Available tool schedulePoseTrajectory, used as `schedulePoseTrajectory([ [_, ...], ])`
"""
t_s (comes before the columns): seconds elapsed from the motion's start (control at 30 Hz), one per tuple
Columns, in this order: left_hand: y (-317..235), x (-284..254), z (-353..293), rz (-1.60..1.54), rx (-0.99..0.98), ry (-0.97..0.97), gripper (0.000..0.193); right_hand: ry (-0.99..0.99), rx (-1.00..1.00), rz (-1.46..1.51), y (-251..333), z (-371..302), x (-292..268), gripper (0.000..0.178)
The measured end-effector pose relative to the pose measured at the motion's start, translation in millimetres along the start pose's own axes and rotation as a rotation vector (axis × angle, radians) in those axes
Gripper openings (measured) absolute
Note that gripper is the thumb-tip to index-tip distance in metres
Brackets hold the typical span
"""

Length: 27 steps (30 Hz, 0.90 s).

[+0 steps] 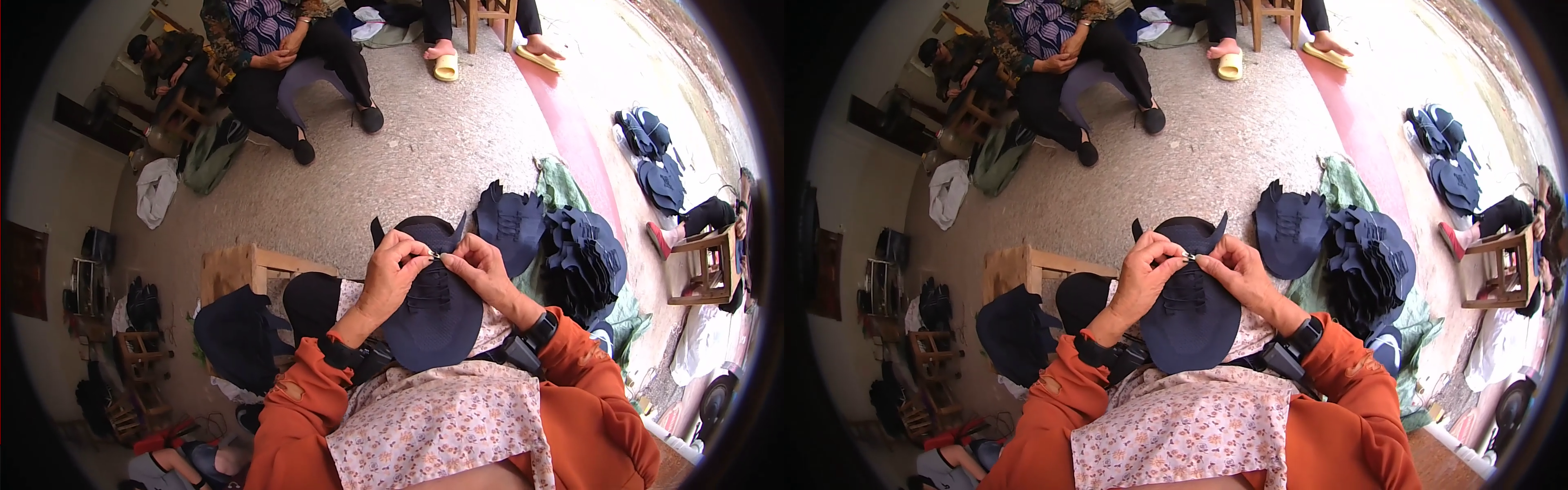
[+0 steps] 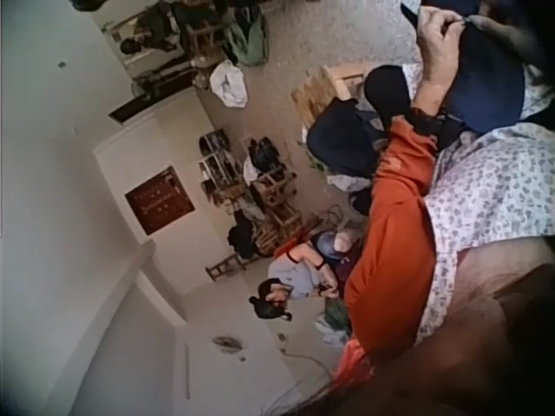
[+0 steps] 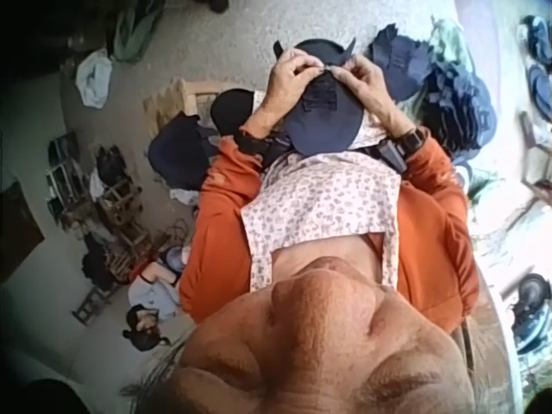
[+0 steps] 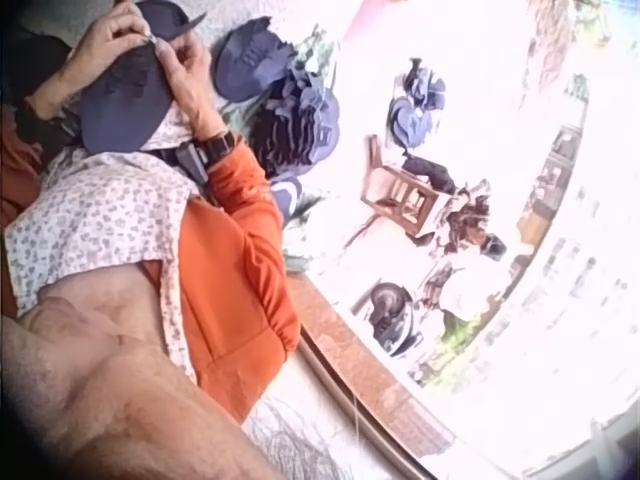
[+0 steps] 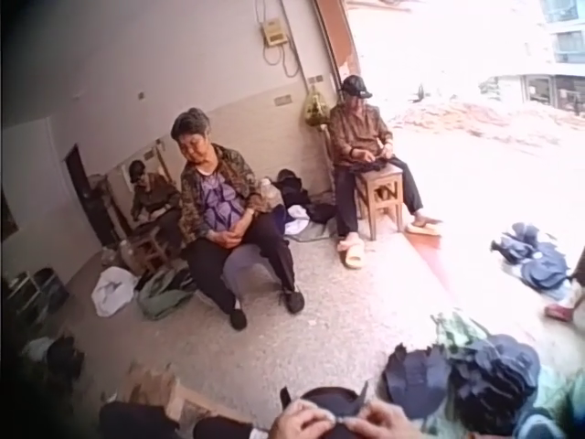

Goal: Hand-stitching and threading the components of a black shoe upper.

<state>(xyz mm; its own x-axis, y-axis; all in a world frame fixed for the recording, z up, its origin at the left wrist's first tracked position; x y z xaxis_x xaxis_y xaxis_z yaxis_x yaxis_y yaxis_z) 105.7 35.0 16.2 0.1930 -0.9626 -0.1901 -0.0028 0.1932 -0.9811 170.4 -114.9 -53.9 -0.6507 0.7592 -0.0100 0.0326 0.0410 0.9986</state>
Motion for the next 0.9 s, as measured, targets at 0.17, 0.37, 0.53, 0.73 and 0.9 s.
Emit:
schedulePoseTrajectory([
  [0.17, 3.6, -3.2, -3.8, -0.208, -0.177, -0.047, 0.013, 0.168, 0.079, 0.053, 4.3, -1.3, -12.5, 0.013],
  [0.37, -2.0, -0.3, -6.8, 0.023, 0.151, 0.016, 0.03, 0.263, 0.018, -0.275, 15.5, -7.2, -14.9, 0.013],
  [0.53, -30.2, 3.1, -5.3, 0.571, 0.338, -0.029, 0.066, 0.119, -0.156, -0.68, 15.0, -12.2, -21.9, 0.017],
  [0.73, 12.1, 12.0, -5.8, 0.581, 0.159, 0.131, 0.113, 0.135, -0.263, -0.907, 0.3, -18.2, -27.0, 0.015],
  [0.9, 29.3, -10.4, -17.8, 0.522, 0.136, 0.077, 0.112, -0.107, 0.217, -1.231, -160.2, -81.9, -185.5, 0.011],
])
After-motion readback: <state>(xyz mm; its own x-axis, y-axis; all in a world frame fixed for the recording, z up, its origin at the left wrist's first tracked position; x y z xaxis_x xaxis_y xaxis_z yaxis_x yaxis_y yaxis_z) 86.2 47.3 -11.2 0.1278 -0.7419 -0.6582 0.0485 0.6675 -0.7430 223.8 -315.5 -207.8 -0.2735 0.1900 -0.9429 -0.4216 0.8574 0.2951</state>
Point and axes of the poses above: each hand's wrist, its own z-axis towards the middle knuckle, its own x-axis out of the palm, y = z × x, the point moved 6 cm from there along z, towards the middle knuckle, and after that the axes turned 15 degrees about -z, right-handed, at the moved point
